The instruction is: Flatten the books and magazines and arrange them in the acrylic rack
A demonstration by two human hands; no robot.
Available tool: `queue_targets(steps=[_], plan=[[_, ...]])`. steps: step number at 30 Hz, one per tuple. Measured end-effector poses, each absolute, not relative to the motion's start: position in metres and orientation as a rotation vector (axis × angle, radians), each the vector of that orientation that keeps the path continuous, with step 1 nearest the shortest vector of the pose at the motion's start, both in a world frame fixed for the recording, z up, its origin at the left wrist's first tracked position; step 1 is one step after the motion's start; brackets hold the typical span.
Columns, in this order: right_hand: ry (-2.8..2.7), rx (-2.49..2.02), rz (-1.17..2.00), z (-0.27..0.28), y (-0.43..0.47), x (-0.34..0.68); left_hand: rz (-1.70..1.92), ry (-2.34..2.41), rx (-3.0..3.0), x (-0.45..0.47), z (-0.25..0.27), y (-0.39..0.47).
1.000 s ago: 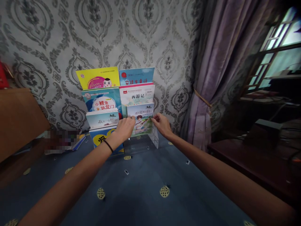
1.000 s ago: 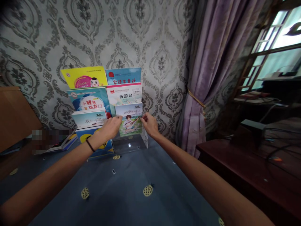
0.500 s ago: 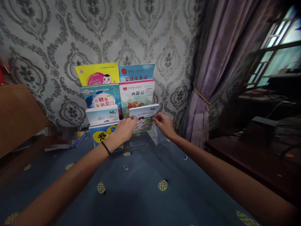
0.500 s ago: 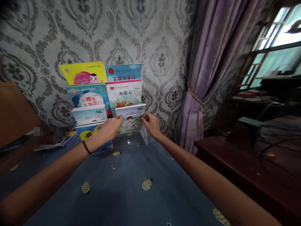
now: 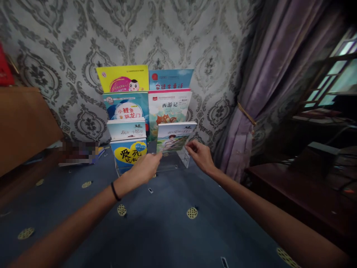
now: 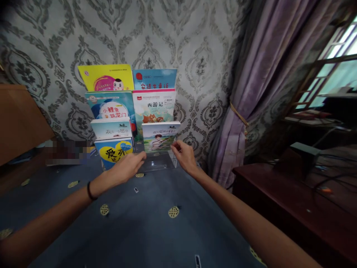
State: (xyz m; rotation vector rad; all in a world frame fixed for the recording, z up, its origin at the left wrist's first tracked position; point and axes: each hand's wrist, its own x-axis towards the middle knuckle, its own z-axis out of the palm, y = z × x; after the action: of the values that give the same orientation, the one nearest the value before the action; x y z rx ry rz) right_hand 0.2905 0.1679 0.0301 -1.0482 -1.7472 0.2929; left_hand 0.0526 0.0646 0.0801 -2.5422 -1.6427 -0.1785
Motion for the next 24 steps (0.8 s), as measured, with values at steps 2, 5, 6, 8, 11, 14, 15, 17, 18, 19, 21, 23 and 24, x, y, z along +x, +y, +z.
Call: queue_targets(steps=[2, 5, 6, 8, 11, 14, 15, 17, 18, 19, 21, 23, 24], plan=[[-1.856, -1.031, 0.324, 0.015, 0.151, 0.283, -0.205, -1.721, -2.616, 0.036, 0.059, 0.05], [-2.046, -0.96, 0.412, -0.015, 0.122, 0.267, -0.225, -1.856, -2.641, 0.003, 0.025, 0.027], [-2.103, -0.936, 0.446, -0.025, 0.114, 0.26, -0.231, -1.911, -2.62, -0.009, 0.014, 0.019], [-2.218, -0.869, 0.506, -0.041, 0.1, 0.246, -0.255, -2.029, -2.53, -0.036, -0.004, 0.006], [-2.33, -0.756, 0.581, -0.054, 0.086, 0.223, -0.342, -2.149, -2.315, -0.078, -0.024, -0.005], [-2.387, -0.704, 0.65, -0.055, 0.076, 0.197, -0.336, -2.222, -2.041, -0.123, -0.032, 0.001], [-2.408, -0.694, 0.669, -0.055, 0.072, 0.188, -0.318, -2.245, -1.948, -0.138, -0.032, 0.007], [-2.452, -0.665, 0.693, -0.054, 0.065, 0.172, -0.313, -2.277, -1.795, -0.169, -0.029, 0.022], [-2.474, -0.648, 0.702, -0.054, 0.062, 0.166, -0.319, -2.288, -1.726, -0.184, -0.027, 0.031], [-2.489, -0.632, 0.711, -0.054, 0.059, 0.161, -0.325, -2.3, -1.659, -0.199, -0.024, 0.041], [-2.498, -0.612, 0.734, -0.056, 0.057, 0.155, -0.333, -2.313, -1.56, -0.224, -0.02, 0.06], [-2.486, -0.625, 0.767, -0.059, 0.058, 0.153, -0.328, -2.315, -1.521, -0.243, -0.017, 0.078], [-2.476, -0.641, 0.785, -0.06, 0.059, 0.154, -0.32, -2.315, -1.517, -0.25, -0.017, 0.086]])
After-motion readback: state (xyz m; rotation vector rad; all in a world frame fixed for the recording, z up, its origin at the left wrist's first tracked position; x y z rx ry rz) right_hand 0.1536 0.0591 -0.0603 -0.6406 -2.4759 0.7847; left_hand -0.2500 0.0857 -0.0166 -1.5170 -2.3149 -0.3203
